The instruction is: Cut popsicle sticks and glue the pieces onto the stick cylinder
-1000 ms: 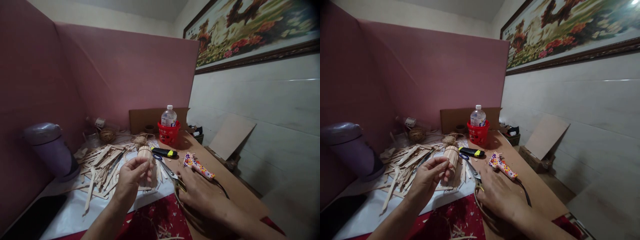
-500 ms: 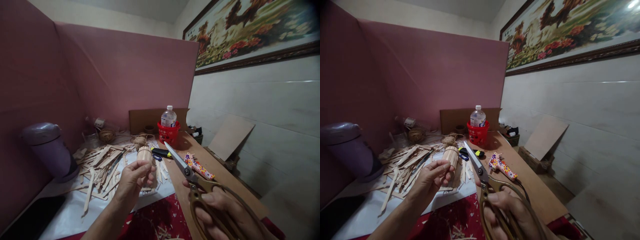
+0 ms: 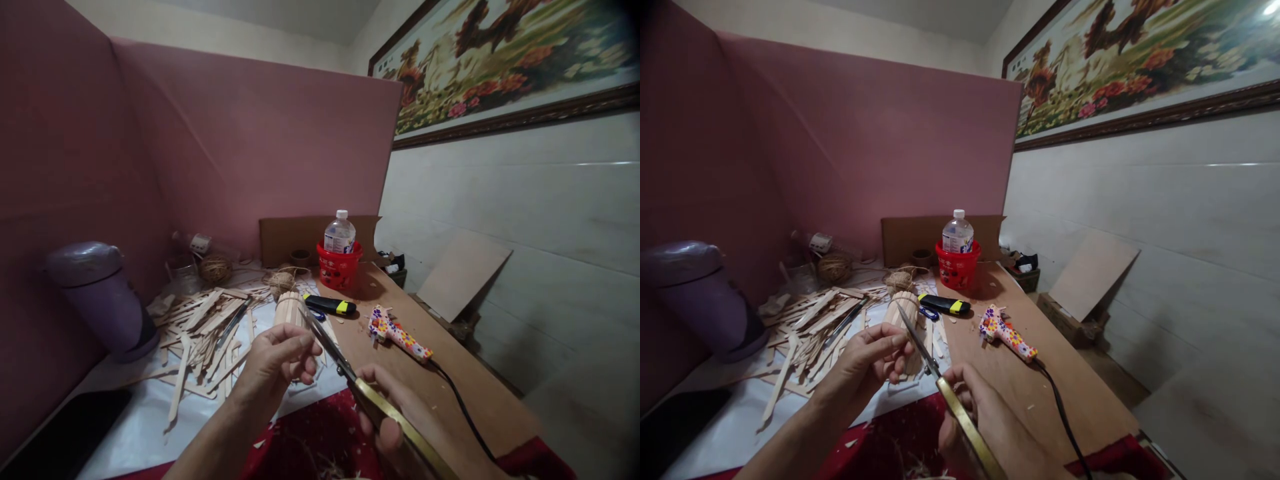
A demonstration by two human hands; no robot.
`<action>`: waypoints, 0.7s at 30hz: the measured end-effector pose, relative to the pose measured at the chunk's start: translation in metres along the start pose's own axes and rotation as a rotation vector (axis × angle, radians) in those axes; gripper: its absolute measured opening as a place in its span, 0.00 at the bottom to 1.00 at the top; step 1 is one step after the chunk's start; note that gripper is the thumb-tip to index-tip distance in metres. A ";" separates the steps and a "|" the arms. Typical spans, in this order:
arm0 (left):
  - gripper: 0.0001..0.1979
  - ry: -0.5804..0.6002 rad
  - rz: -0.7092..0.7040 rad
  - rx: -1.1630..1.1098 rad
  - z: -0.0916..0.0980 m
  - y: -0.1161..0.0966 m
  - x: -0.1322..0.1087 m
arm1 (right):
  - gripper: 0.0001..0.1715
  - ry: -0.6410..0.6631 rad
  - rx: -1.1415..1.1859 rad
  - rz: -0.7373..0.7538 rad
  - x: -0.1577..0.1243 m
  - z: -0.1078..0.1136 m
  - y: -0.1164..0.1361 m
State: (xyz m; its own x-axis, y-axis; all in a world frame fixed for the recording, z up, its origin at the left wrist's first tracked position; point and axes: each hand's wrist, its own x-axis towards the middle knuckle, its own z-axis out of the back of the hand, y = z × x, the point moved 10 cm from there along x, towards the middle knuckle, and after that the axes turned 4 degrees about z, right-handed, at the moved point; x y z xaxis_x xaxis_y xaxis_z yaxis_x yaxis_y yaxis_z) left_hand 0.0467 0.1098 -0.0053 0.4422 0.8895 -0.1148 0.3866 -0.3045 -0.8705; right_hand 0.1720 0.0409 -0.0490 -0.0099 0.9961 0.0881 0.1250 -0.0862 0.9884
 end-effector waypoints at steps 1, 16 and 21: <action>0.09 -0.001 0.006 0.005 0.000 0.000 -0.001 | 0.31 0.028 -0.002 0.007 -0.003 -0.002 0.002; 0.08 -0.002 0.062 0.042 0.002 0.006 -0.001 | 0.38 0.107 0.030 0.033 -0.005 -0.017 -0.002; 0.08 -0.003 0.087 0.062 0.003 0.009 0.000 | 0.35 0.121 -0.037 0.026 -0.007 -0.014 -0.009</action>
State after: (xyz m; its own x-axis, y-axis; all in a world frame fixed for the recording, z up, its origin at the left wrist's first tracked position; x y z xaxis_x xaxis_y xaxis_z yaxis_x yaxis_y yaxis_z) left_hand 0.0475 0.1078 -0.0147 0.4695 0.8616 -0.1928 0.2956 -0.3592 -0.8852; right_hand 0.1572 0.0345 -0.0570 -0.1275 0.9838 0.1260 0.0902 -0.1150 0.9893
